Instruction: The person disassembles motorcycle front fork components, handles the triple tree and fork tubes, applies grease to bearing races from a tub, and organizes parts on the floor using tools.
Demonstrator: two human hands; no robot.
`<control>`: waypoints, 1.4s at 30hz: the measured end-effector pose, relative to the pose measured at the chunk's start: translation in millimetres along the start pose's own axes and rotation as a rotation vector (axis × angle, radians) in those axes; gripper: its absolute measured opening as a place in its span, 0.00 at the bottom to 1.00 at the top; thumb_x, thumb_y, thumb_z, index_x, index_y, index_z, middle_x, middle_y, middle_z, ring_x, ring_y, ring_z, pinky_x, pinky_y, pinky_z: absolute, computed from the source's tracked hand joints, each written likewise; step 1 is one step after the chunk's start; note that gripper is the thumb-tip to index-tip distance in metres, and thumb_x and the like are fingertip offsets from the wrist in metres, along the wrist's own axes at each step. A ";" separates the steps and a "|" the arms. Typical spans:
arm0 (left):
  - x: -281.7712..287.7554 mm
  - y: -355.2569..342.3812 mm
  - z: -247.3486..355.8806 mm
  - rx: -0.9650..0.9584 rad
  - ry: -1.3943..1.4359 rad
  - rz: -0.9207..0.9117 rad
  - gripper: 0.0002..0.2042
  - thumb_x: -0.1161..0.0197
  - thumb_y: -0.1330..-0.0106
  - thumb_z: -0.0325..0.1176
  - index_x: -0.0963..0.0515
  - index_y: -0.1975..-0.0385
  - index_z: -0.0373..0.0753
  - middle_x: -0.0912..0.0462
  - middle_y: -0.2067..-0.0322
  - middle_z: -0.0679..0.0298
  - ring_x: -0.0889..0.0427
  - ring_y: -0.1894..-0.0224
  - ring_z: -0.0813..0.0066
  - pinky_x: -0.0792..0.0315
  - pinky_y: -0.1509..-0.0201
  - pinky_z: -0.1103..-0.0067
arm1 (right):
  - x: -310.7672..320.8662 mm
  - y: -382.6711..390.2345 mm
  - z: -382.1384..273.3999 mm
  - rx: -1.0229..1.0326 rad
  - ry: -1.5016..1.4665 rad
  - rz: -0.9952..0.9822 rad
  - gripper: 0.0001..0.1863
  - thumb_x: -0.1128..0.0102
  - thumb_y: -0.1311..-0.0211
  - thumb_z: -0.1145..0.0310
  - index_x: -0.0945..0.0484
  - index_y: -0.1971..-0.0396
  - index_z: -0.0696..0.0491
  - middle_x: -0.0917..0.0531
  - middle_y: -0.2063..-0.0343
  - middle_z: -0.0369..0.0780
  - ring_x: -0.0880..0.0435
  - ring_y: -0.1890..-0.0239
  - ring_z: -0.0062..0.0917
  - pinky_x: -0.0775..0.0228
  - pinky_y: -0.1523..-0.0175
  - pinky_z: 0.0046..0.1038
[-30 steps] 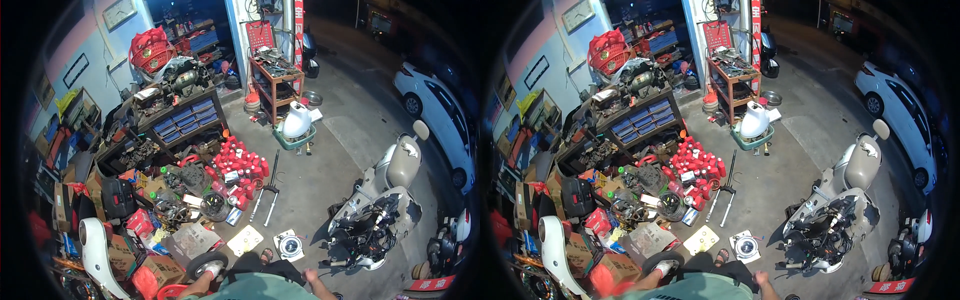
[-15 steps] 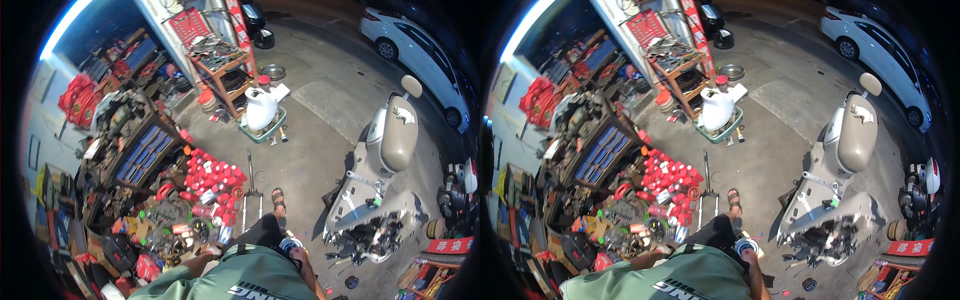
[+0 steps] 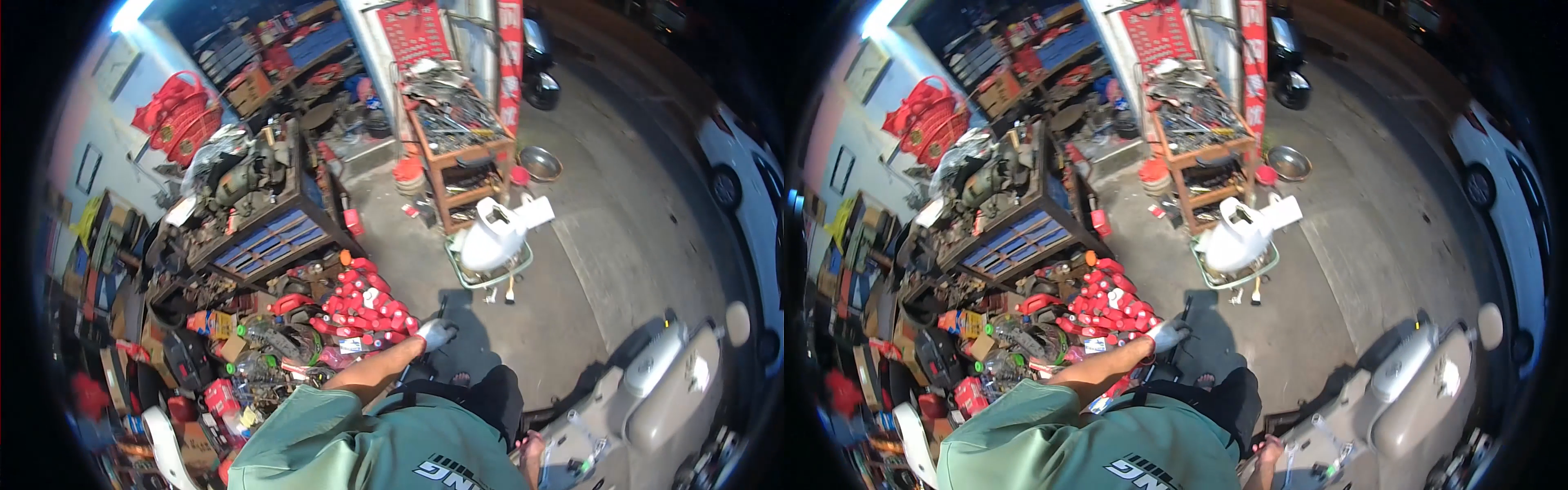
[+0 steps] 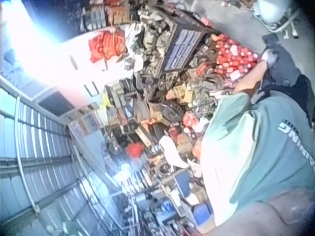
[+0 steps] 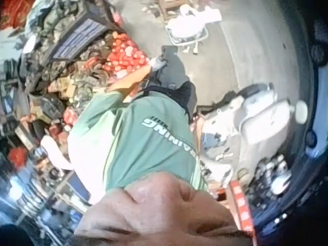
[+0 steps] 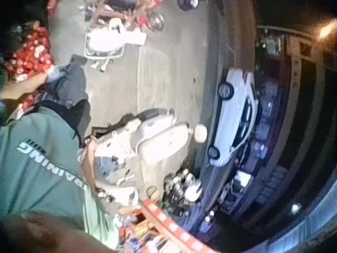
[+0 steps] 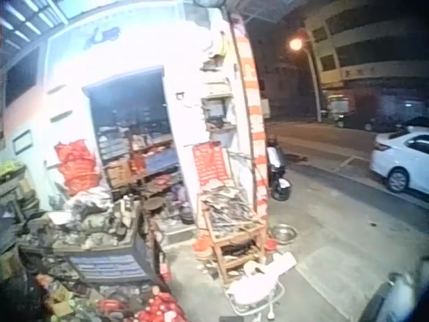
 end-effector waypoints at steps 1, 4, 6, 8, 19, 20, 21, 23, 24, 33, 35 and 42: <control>2.8 -21.1 10.8 0.012 0.008 -0.026 0.20 0.48 0.32 0.43 0.20 0.50 0.35 0.18 0.52 0.45 0.20 0.47 0.50 0.28 0.42 0.66 | 10.9 -26.8 -9.4 0.039 0.097 -0.038 0.07 0.47 0.38 0.69 0.20 0.70 0.54 0.21 0.82 0.40 0.23 0.80 0.29 0.29 0.78 0.38; 16.0 -6.8 -100.6 -0.121 -0.521 -0.083 0.20 0.49 0.32 0.44 0.19 0.52 0.36 0.18 0.51 0.47 0.20 0.47 0.50 0.28 0.42 0.66 | -34.8 -57.4 -34.1 -0.079 0.492 -0.099 0.07 0.48 0.38 0.69 0.22 0.67 0.53 0.22 0.80 0.39 0.24 0.80 0.29 0.29 0.78 0.38; 9.5 -13.9 -116.3 0.317 -0.044 0.075 0.20 0.51 0.33 0.47 0.17 0.59 0.38 0.17 0.56 0.47 0.17 0.53 0.51 0.25 0.48 0.64 | -43.5 -93.8 -63.3 -0.096 0.665 -0.080 0.07 0.49 0.38 0.69 0.22 0.65 0.53 0.23 0.79 0.39 0.24 0.80 0.29 0.29 0.78 0.38; 16.4 -15.9 -134.6 0.520 -0.291 -0.034 0.22 0.53 0.31 0.50 0.16 0.63 0.40 0.15 0.60 0.46 0.15 0.55 0.53 0.24 0.49 0.64 | -69.8 -133.7 -107.2 -0.083 0.725 -0.078 0.08 0.50 0.38 0.69 0.23 0.63 0.52 0.24 0.78 0.39 0.25 0.80 0.29 0.29 0.78 0.38; 17.5 2.2 -98.1 0.929 0.406 0.250 0.22 0.52 0.32 0.48 0.17 0.57 0.37 0.14 0.61 0.50 0.14 0.58 0.53 0.25 0.51 0.64 | -333.8 -256.2 -410.8 0.192 0.570 -0.336 0.16 0.56 0.40 0.76 0.28 0.52 0.55 0.27 0.74 0.39 0.28 0.77 0.24 0.27 0.75 0.29; 27.4 -6.1 -99.6 0.937 0.207 0.225 0.22 0.51 0.32 0.49 0.17 0.57 0.37 0.15 0.57 0.47 0.16 0.55 0.51 0.25 0.49 0.62 | -354.8 -257.7 -423.1 0.191 0.507 -0.357 0.15 0.53 0.41 0.76 0.28 0.53 0.55 0.26 0.74 0.39 0.28 0.79 0.23 0.27 0.75 0.28; 38.6 -12.5 -103.3 0.916 0.127 0.270 0.23 0.51 0.32 0.50 0.17 0.56 0.38 0.17 0.54 0.45 0.17 0.52 0.50 0.26 0.48 0.60 | -375.1 -258.8 -434.0 0.189 0.443 -0.374 0.15 0.51 0.42 0.77 0.28 0.54 0.56 0.25 0.74 0.39 0.29 0.81 0.22 0.26 0.76 0.27; 65.1 -41.0 -108.9 0.906 0.120 0.226 0.22 0.52 0.31 0.48 0.17 0.56 0.37 0.17 0.53 0.45 0.17 0.51 0.50 0.25 0.46 0.61 | -408.0 -254.7 -445.8 0.167 0.471 -0.391 0.15 0.51 0.41 0.77 0.28 0.54 0.56 0.25 0.74 0.39 0.30 0.83 0.21 0.27 0.77 0.26; 78.8 -47.9 -117.5 0.784 -0.116 0.122 0.21 0.53 0.30 0.46 0.17 0.58 0.36 0.18 0.52 0.45 0.17 0.50 0.51 0.25 0.46 0.62 | -422.3 -251.6 -441.5 0.129 0.482 -0.415 0.14 0.52 0.41 0.77 0.28 0.54 0.56 0.25 0.74 0.40 0.31 0.84 0.20 0.28 0.78 0.26; 302.1 -230.1 -269.8 0.999 0.080 0.647 0.18 0.50 0.33 0.42 0.16 0.62 0.37 0.16 0.59 0.44 0.15 0.53 0.51 0.22 0.48 0.61 | -458.2 -252.2 -346.4 -0.055 0.923 -0.142 0.02 0.48 0.43 0.73 0.26 0.72 0.53 0.27 0.84 0.38 0.29 0.88 0.27 0.35 0.85 0.32; 390.4 -289.8 -303.0 0.868 0.033 0.687 0.18 0.50 0.33 0.42 0.17 0.61 0.35 0.15 0.59 0.45 0.15 0.54 0.52 0.22 0.49 0.62 | -489.1 -217.6 -332.8 -0.045 1.131 -0.154 0.02 0.47 0.43 0.72 0.26 0.72 0.54 0.27 0.83 0.38 0.29 0.87 0.27 0.34 0.84 0.32; 560.8 -417.9 -498.5 1.181 0.354 1.152 0.21 0.48 0.34 0.45 0.18 0.63 0.31 0.16 0.61 0.42 0.16 0.56 0.44 0.23 0.51 0.58 | -633.4 -112.5 -322.7 -0.014 1.453 -0.267 0.04 0.46 0.42 0.71 0.25 0.70 0.55 0.25 0.82 0.39 0.28 0.86 0.28 0.33 0.82 0.33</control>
Point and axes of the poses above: each hand's wrist, its own y-axis away from the middle knuckle, its own x-axis out of the back of the hand, z = x × y, the point moved 1 cm from there along -y, towards the middle knuckle
